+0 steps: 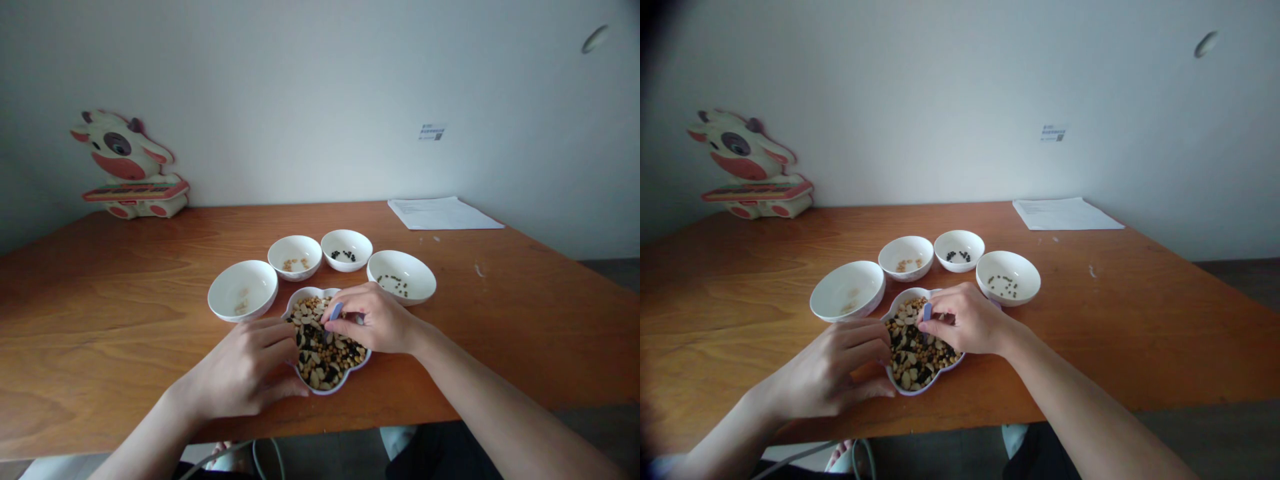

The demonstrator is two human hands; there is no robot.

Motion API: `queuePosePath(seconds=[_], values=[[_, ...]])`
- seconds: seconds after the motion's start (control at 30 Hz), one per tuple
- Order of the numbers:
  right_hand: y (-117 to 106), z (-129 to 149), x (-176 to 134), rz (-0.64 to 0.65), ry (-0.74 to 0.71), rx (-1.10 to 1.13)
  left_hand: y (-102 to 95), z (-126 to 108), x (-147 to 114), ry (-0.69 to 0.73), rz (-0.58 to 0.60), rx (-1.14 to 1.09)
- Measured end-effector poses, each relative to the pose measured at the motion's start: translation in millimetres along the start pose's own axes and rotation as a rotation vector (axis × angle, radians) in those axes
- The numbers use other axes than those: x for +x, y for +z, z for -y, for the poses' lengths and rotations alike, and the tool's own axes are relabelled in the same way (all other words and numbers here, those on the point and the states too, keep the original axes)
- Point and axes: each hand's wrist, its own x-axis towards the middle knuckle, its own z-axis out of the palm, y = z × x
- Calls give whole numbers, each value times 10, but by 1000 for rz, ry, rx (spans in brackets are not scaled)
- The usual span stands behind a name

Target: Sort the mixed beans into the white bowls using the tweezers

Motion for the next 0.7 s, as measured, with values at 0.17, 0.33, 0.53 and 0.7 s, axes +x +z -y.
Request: queuePosePath(seconds=[0.17,0.33,0.53,0.7], values=[[-1,7,4,-5,-19,-11,4,3,5,-12,-5,14],[2,2,6,-23,-25,-16,-4,-6,21,-5,-21,15],[-7,17,11,-19,-16,-20,-5,-9,8,-13,-17,19],[-4,24,10,-1,9,-6,-5,-12,17,-3,-17,12]])
